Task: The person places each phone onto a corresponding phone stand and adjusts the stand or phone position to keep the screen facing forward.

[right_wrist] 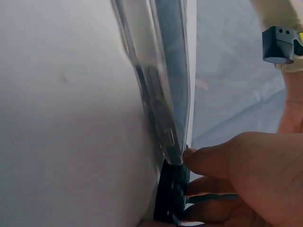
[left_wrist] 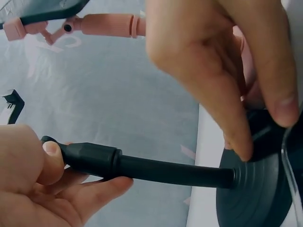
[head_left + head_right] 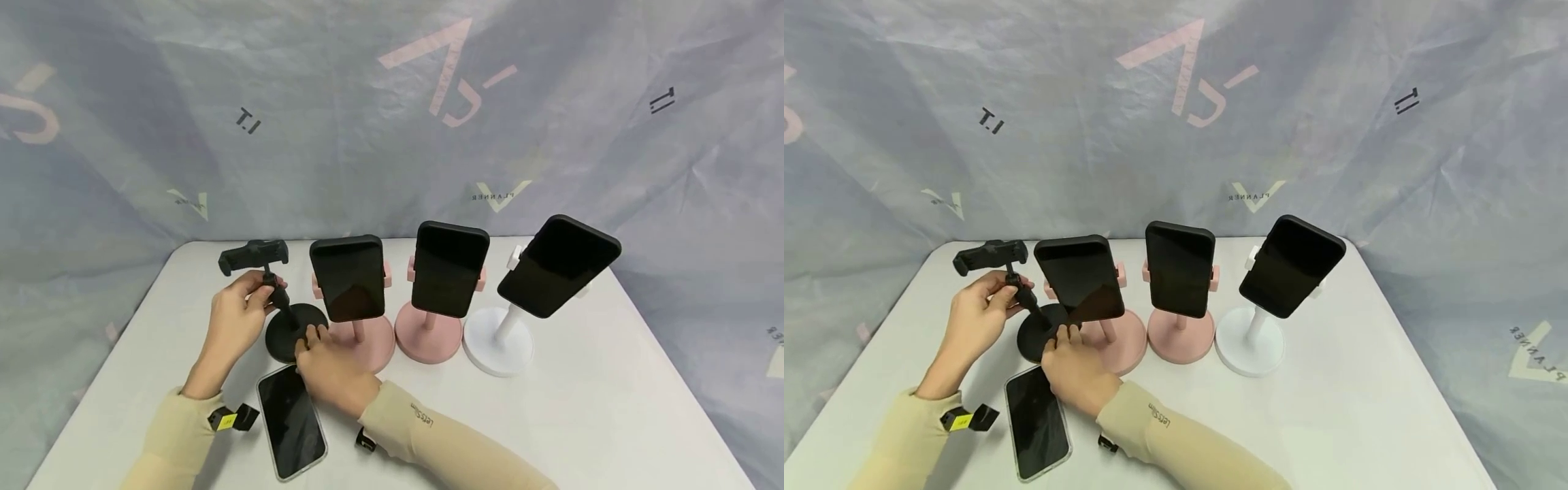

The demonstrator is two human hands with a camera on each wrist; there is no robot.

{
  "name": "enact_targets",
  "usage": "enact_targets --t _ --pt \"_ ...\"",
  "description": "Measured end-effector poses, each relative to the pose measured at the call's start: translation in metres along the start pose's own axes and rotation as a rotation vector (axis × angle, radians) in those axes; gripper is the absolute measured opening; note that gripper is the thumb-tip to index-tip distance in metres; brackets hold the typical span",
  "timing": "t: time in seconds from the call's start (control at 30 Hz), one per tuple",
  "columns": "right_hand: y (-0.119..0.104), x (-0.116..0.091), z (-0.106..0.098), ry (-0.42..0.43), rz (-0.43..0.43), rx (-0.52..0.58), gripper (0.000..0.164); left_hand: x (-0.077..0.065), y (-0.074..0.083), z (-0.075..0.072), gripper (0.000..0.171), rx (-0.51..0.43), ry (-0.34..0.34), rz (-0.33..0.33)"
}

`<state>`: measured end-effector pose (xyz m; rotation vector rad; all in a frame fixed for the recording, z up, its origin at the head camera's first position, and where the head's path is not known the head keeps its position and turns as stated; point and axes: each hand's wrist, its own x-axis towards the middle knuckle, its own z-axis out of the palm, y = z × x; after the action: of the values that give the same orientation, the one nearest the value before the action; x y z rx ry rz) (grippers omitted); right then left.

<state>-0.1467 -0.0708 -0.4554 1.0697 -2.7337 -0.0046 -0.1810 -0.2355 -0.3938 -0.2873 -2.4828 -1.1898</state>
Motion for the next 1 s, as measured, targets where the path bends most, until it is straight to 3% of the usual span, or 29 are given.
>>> enact_targets --t 0.13,0.47,0.73,1.0 --pt "-0.004 -0.006 -0.002 -0.037 -0.037 0.012 0.038 -0.009 0.002 -0.004 0.014 0.030 0.011 0.029" --pt "-0.013 -0.023 -0.003 0.019 -0.120 -0.026 0.040 -0.032 0.010 -0.016 0.013 0.057 -0.053 0.042" --pt "-0.010 -0.029 -0.005 0.051 -0.173 -0.021 0.040 -0.039 0.015 -0.028 0.012 0.073 -0.114 0.046" --pt "-0.010 -0.031 -0.006 0.036 -0.162 -0.014 0.041 -0.040 0.012 -0.034 0.016 0.055 -0.157 0.080"
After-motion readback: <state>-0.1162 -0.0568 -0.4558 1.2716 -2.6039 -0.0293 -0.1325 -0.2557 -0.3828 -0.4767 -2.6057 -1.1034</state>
